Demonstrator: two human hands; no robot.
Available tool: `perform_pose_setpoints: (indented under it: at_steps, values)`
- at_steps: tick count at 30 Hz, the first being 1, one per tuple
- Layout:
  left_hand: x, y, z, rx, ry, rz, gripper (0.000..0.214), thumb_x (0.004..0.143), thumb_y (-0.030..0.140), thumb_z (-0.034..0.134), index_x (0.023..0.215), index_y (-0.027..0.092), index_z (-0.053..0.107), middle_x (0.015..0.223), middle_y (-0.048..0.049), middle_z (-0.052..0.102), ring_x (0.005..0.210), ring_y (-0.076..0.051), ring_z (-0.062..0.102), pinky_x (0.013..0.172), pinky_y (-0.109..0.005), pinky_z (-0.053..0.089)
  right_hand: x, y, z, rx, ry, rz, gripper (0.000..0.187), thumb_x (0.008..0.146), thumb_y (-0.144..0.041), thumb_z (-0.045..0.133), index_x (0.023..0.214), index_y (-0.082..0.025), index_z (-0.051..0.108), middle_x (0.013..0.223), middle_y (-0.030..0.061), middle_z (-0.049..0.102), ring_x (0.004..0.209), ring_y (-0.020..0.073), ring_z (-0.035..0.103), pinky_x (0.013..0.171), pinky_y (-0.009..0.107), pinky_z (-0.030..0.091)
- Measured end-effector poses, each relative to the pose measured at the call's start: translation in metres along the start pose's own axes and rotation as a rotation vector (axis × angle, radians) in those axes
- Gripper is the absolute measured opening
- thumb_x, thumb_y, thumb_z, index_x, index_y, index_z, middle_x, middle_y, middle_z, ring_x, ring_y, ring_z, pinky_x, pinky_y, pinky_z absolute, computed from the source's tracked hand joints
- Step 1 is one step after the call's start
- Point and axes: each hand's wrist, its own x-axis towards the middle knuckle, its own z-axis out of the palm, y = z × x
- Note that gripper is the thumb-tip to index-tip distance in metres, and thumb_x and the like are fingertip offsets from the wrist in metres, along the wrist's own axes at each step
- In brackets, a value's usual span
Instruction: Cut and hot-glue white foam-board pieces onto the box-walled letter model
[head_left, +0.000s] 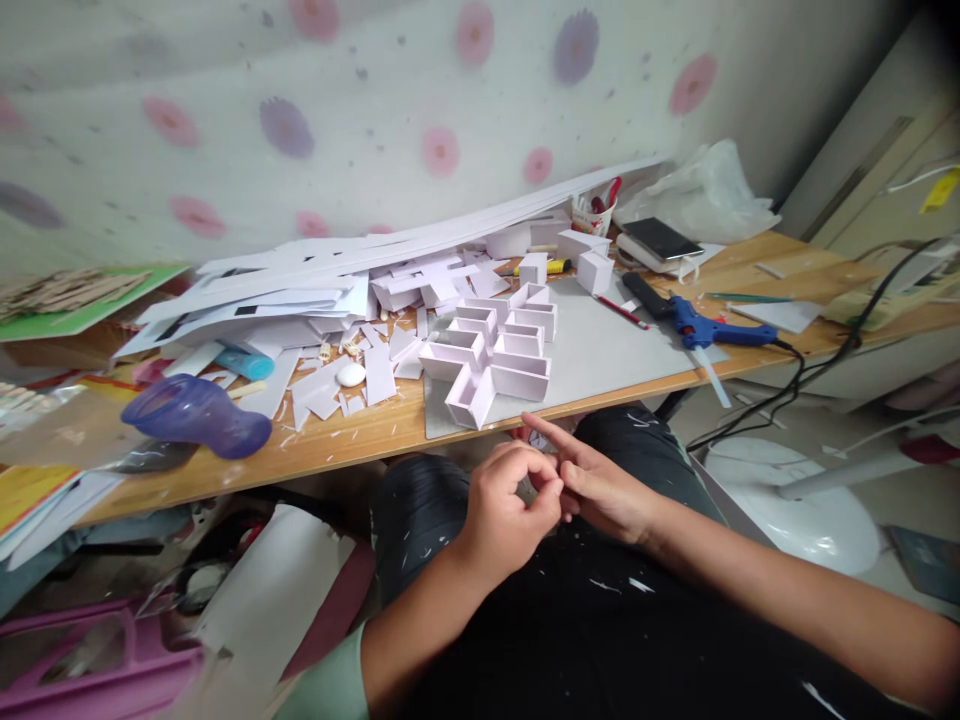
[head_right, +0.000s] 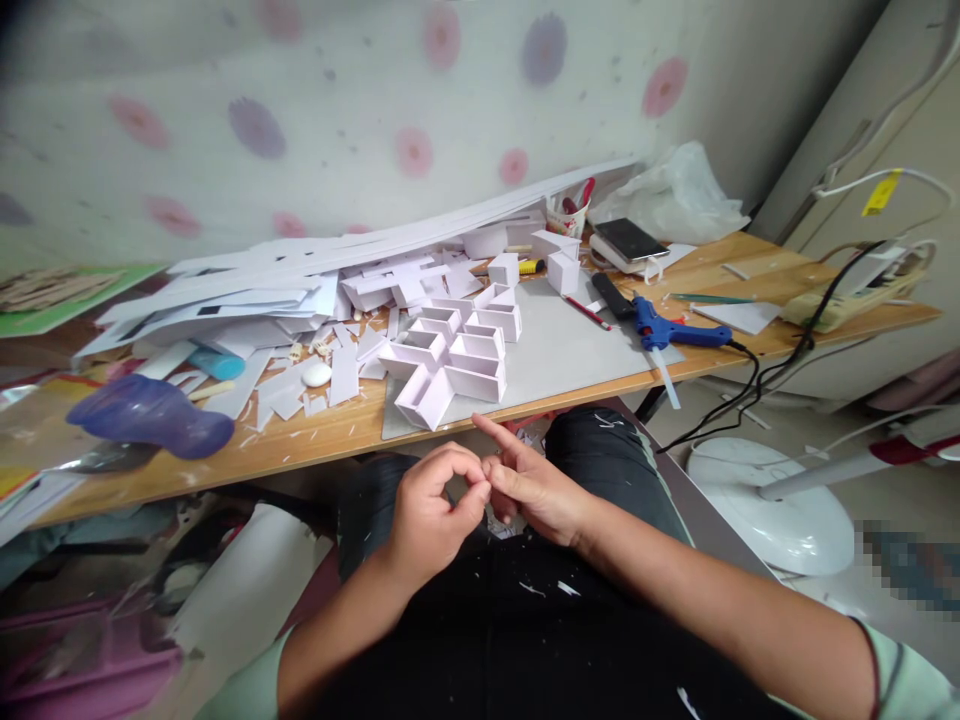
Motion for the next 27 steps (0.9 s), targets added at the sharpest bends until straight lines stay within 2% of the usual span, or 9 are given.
perform_pose_setpoints:
  at_steps: [7,11,14,17,20,27]
  values:
    - [0.001,-0.006,-0.005,0.078,0.075,-0.06,0.017,0.072,0.005,0.055,0.064,0.019,0.052,0.063,0.0025,0.057,0.062,-0.012,0.054,0.063,-0.024,0.044,0.0,-0.002,-0.005,0.137,-0.09,0.023,0.081,0.078,-0.062,0.06,0.144,-0.027,0.029,0.074,-0.0018,0.058,0.047,0.0059,0.037,0.048,0.021,0.037]
    - [-0.001,-0.009,-0.01,0.06,0.038,-0.159,0.014,0.082,0.012,0.056,0.07,0.019,0.057,0.068,0.0023,0.061,0.066,-0.011,0.057,0.067,-0.023,0.044,0.003,-0.003,-0.007,0.177,-0.084,0.014,0.072,0.083,-0.065,0.05,0.142,-0.026,0.033,0.083,0.0032,0.061,0.058,0.0121,0.05,0.052,0.024,0.043]
    - [-0.003,-0.014,-0.012,0.052,0.039,-0.175,0.012,0.085,0.017,0.055,0.074,0.018,0.059,0.07,0.0015,0.062,0.068,-0.012,0.057,0.067,-0.022,0.044,0.003,-0.005,-0.008,0.175,-0.071,-0.005,0.065,0.086,-0.061,0.048,0.14,-0.026,0.036,0.09,0.0055,0.063,0.068,0.0148,0.056,0.059,0.027,0.046]
    - [-0.006,-0.019,-0.012,0.065,0.044,-0.171,0.008,0.085,0.017,0.056,0.078,0.018,0.06,0.073,0.0008,0.062,0.07,-0.012,0.058,0.068,-0.022,0.044,0.001,-0.007,-0.009,0.142,-0.062,-0.048,0.06,0.089,-0.057,0.047,0.139,-0.027,0.037,0.093,0.0056,0.062,0.072,0.0152,0.056,0.063,0.028,0.046]
    - [-0.009,-0.024,-0.01,0.06,-0.003,-0.166,0.001,0.082,0.017,0.06,0.083,0.017,0.061,0.078,-0.0005,0.064,0.074,-0.013,0.06,0.071,-0.023,0.046,-0.002,-0.008,-0.01,0.102,-0.061,-0.089,0.059,0.089,-0.056,0.048,0.139,-0.027,0.037,0.094,0.0051,0.061,0.073,0.0152,0.056,0.064,0.029,0.045]
    - [-0.009,-0.03,-0.007,0.172,0.009,-0.111,0.012,0.079,0.008,0.062,0.073,0.018,0.059,0.071,0.0017,0.062,0.069,-0.011,0.058,0.066,-0.022,0.043,-0.005,-0.009,-0.012,-0.134,-0.07,-0.218,0.064,0.087,-0.049,0.057,0.143,-0.029,0.034,0.102,0.005,0.059,0.081,0.0141,0.054,0.072,0.029,0.042]
